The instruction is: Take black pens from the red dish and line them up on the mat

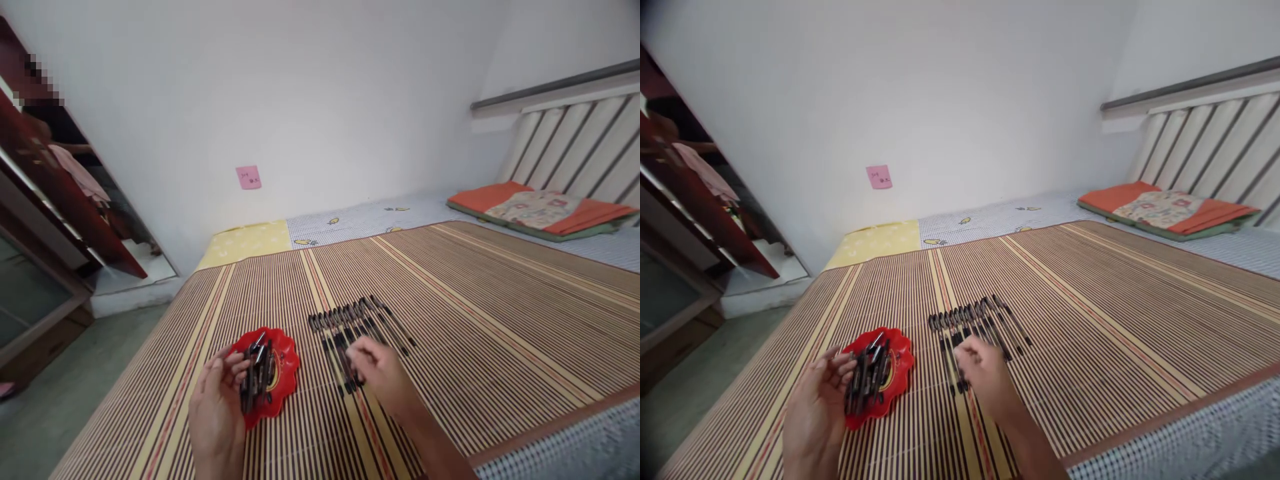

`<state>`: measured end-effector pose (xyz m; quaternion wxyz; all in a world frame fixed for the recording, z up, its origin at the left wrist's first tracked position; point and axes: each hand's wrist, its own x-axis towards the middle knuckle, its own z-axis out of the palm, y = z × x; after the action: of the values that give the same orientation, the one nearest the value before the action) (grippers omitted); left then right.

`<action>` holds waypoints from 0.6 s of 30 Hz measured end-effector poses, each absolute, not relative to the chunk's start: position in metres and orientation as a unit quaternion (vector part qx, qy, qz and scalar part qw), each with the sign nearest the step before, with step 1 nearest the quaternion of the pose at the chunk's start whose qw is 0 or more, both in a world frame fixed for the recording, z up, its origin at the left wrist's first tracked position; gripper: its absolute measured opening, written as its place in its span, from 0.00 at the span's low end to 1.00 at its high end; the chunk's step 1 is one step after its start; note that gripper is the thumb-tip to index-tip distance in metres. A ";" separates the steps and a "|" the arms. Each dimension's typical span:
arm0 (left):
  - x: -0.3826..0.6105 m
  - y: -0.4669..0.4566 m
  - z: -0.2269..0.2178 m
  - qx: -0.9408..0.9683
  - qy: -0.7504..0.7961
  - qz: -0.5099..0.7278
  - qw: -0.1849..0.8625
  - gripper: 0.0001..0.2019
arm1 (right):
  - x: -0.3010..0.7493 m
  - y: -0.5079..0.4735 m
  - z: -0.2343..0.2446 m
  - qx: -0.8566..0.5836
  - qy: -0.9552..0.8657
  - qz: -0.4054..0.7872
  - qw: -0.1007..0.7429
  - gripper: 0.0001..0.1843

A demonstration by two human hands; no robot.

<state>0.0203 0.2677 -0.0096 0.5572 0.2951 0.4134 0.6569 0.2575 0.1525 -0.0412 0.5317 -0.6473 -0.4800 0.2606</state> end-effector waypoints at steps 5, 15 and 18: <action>0.012 0.269 -0.008 0.284 0.404 0.659 0.567 0.10 | 0.231 0.163 -0.064 -0.751 -0.572 0.120 0.307 0.09; -0.002 0.281 -0.024 0.338 0.452 0.650 0.509 0.11 | 0.217 0.170 -0.071 -0.791 -0.586 0.089 0.152 0.04; -0.008 0.282 -0.027 0.336 0.458 0.656 0.496 0.12 | 0.215 0.171 -0.071 -0.797 -0.581 0.093 0.133 0.05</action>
<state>-0.0080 0.2823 -0.0269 0.4964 0.3362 0.4584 0.6561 0.2150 0.1715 -0.0712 0.1328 -0.7974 -0.5813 0.0928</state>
